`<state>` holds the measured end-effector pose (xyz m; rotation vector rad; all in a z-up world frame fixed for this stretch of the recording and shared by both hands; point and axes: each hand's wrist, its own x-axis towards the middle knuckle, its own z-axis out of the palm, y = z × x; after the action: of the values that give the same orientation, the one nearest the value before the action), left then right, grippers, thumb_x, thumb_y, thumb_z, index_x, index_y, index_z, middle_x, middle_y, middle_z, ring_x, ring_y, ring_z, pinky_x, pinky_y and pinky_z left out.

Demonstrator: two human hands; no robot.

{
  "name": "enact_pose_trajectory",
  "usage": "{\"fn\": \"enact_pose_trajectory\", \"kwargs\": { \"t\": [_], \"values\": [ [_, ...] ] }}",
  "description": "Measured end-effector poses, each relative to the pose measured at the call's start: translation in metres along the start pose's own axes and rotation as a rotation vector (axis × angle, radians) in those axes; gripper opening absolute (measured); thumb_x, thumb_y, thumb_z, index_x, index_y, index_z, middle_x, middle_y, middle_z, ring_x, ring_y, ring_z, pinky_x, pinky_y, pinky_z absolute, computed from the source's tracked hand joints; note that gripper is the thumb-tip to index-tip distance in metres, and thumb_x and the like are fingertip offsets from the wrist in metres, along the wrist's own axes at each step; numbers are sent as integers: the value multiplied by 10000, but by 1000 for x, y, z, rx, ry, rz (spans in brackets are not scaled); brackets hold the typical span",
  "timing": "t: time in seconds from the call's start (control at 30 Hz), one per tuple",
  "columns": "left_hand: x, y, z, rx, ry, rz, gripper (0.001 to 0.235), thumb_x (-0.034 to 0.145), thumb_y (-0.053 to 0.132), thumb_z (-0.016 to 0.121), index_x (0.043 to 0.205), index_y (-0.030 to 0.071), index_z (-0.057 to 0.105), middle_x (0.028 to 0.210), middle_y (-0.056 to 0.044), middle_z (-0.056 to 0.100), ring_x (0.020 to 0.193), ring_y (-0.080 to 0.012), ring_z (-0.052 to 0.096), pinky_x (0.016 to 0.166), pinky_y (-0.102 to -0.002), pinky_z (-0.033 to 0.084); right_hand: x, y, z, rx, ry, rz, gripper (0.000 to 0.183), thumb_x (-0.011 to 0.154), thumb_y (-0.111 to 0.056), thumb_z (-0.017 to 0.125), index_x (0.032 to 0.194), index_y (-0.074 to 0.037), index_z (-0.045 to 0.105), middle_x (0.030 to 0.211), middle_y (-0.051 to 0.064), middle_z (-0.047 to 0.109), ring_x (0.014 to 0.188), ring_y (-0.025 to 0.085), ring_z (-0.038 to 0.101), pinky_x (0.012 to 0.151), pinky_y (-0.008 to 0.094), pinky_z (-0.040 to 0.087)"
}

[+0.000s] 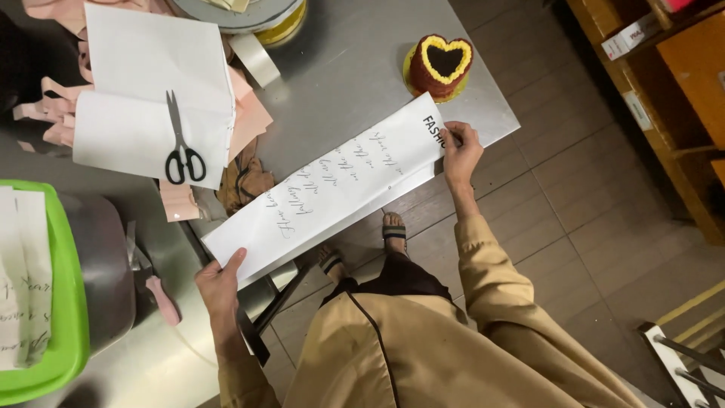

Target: Folding and cutting white parchment paper into strips using scissors on a metal work surface.

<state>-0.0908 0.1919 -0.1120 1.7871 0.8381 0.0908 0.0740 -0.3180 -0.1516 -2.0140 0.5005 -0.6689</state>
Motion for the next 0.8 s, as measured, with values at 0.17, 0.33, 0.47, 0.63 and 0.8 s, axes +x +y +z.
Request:
{"fn": "enact_pose_trajectory", "kwargs": {
  "t": [0.17,0.33,0.47,0.63,0.8],
  "values": [
    [-11,20,5,11,-12,18,242,818,207,948,983,113,799,818,-88,733,798,-82,595,779,-311,528,-2,-14,-4,-273,0,-373,233,866,-29,834,1008,-169,713,1082,-8,676,1065,250,588,913,410,435],
    [-24,45,5,11,-37,55,205,855,181,918,998,103,795,833,-87,733,836,-90,574,814,-331,522,-4,-6,5,-396,-198,-442,268,840,115,674,840,-149,720,968,-4,709,1003,237,615,873,356,482],
    [-25,44,4,22,-51,69,183,874,199,907,996,119,796,856,-57,738,847,-81,564,838,-328,515,-42,-33,32,-1031,-427,-315,195,914,-120,679,1081,-97,778,1269,106,685,1224,280,617,1046,406,480],
    [-24,44,4,32,-62,51,201,876,222,907,1002,109,800,856,-65,744,832,-78,567,817,-339,519,-107,-156,50,-1001,-693,-119,682,1048,-400,489,1540,61,384,1626,309,269,1504,496,229,1225,604,200],
    [-23,30,2,-27,-128,105,276,904,281,877,1114,131,779,964,-43,738,863,-91,582,803,-351,498,-177,-199,66,-731,-888,-355,769,1073,-550,295,1590,18,299,1656,308,183,1514,553,102,1188,723,74]
  ]
}}
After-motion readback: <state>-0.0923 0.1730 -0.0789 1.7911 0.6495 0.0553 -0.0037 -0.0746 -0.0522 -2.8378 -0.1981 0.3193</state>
